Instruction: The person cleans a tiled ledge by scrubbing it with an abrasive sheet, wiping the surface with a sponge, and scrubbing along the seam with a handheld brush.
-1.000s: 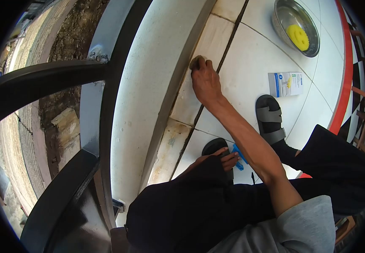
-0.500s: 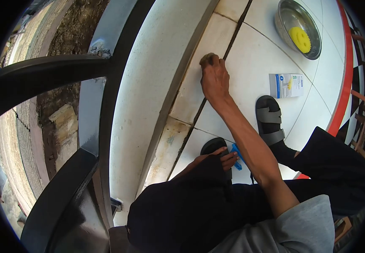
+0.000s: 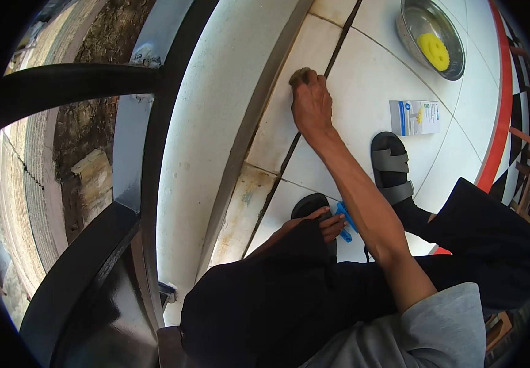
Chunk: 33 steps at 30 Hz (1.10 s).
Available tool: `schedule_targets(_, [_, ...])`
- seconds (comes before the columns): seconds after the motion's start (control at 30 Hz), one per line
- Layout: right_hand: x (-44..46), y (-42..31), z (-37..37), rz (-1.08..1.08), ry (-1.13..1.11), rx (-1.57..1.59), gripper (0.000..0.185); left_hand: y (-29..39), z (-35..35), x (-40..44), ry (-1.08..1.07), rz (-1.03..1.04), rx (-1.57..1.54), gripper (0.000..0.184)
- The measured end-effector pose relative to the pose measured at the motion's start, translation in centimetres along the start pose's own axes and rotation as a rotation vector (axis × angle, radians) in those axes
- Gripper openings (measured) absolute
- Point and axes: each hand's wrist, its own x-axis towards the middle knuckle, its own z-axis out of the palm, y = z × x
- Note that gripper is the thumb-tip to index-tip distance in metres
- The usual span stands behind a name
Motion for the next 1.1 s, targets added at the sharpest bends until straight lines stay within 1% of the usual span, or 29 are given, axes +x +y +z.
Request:
schedule_targets(0.03, [-3.0, -1.5, 0.2, -0.051, -0.048, 0.002, 0.019, -0.1, 0.2, -0.1, -0.119, 0.156, 0.384, 0.032])
schedule_targets(0.07, [-4.7, -2.5, 0.1, -0.118, -0.04, 0.009, 0.016, -0.1, 0.1, -0.1, -0.241, 0.317, 0.763, 0.032])
schedule_targets(0.1, [-4.5, -2.0, 0.2, -0.11, -0.05, 0.013, 0.016, 0.1, -0.1, -0.1, -0.246, 0.318, 0.75, 0.032])
schedule_targets(0.17, [-1.0, 0.2, 0.3, -0.078, -0.047, 0.064, 0.013, 0.1, -0.5, 0.0, -0.04, -0.013, -0.113, 0.033])
schedule_targets(0.27, [9.6, 6.2, 0.6, 0.008, 0.138, -0.038, 0.008, 0.0, -0.4, 0.0, -0.042, 0.01, -0.078, 0.032])
schedule_targets(0.3, [12.5, 7.7, 0.5, 0.045, 0.19, -0.024, 0.015, 0.2, -0.5, -0.3, -0.044, 0.012, -0.076, 0.032])
schedule_targets(0.33, [14.4, 8.2, 0.2, 0.166, 0.027, -0.062, 0.016, 0.2, -0.3, -0.4, -0.091, 0.017, -0.059, 0.036])
schedule_targets(0.37, [13.8, 7.5, -0.1, 0.155, 0.034, -0.07, 0.016, 0.3, -0.1, -0.3, -0.132, 0.019, -0.041, 0.041])
schedule_targets(0.4, [11.8, 6.1, -0.2, 0.095, 0.022, -0.108, 0.012, 0.5, 0.0, -0.1, -0.119, 0.02, -0.033, 0.041])
schedule_targets(0.43, [9.6, 4.7, -0.3, 0.039, 0.013, -0.145, 0.011, 0.5, 0.0, -0.2, -0.08, 0.008, -0.041, 0.039])
schedule_targets(0.5, [3.8, 1.5, -0.5, 0.004, -0.075, -0.066, 0.013, 0.3, 0.1, -0.1, -0.036, -0.021, -0.048, 0.038])
schedule_targets(0.57, [-0.9, -0.7, -0.1, -0.146, -0.046, -0.041, 0.017, 0.1, 0.1, 0.1, 0.035, -0.009, -0.029, 0.03])
schedule_targets(0.63, [0.6, 0.7, 0.0, -0.105, -0.054, 0.105, 0.019, 0.0, -0.2, 0.1, 0.017, -0.01, -0.032, 0.03])
schedule_targets(0.67, [2.9, 2.0, 0.0, -0.11, -0.026, 0.096, 0.018, -0.1, -0.5, 0.1, 0.006, 0.0, -0.021, 0.03])
schedule_targets(0.77, [12.4, 6.5, 0.4, -0.08, 0.035, -0.032, 0.01, 0.0, 0.1, 0.0, 0.007, 0.016, 0.013, 0.03])
schedule_targets(0.8, [14.5, 8.0, 1.5, -0.084, 0.084, 0.024, 0.01, -0.1, -0.2, 0.1, 0.006, 0.019, 0.017, 0.03])
schedule_targets(0.83, [14.3, 7.4, 1.5, -0.089, 0.091, 0.024, 0.01, -0.3, -0.3, 0.2, -0.02, 0.015, -0.017, 0.03])
schedule_targets(0.9, [11.6, 4.4, 1.4, 0.009, 0.18, -0.065, 0.013, 0.2, -0.5, 0.2, -0.047, 0.003, -0.058, 0.031])
schedule_targets(0.93, [8.8, 2.5, 1.1, 0.023, 0.069, -0.064, 0.01, 0.2, -0.1, 0.0, -0.027, -0.006, -0.061, 0.032])
schedule_targets(1.0, [0.6, -2.1, 0.9, -0.048, -0.092, 0.007, 0.009, 0.2, 0.3, 0.0, -0.008, -0.02, -0.07, 0.032])
schedule_targets(1.03, [-3.9, -4.3, 1.4, -0.11, -0.092, 0.062, 0.011, 0.3, 0.3, 0.0, -0.025, -0.019, -0.077, 0.033])
schedule_targets(1.07, [-7.8, -6.2, 1.7, -0.178, -0.048, 0.098, 0.015, 0.3, 0.3, 0.0, -0.046, -0.018, -0.084, 0.035])
schedule_targets(1.1, [-10.4, -7.5, 1.9, -0.184, -0.095, 0.12, 0.016, 0.3, 0.2, 0.0, -0.07, -0.015, -0.093, 0.036])
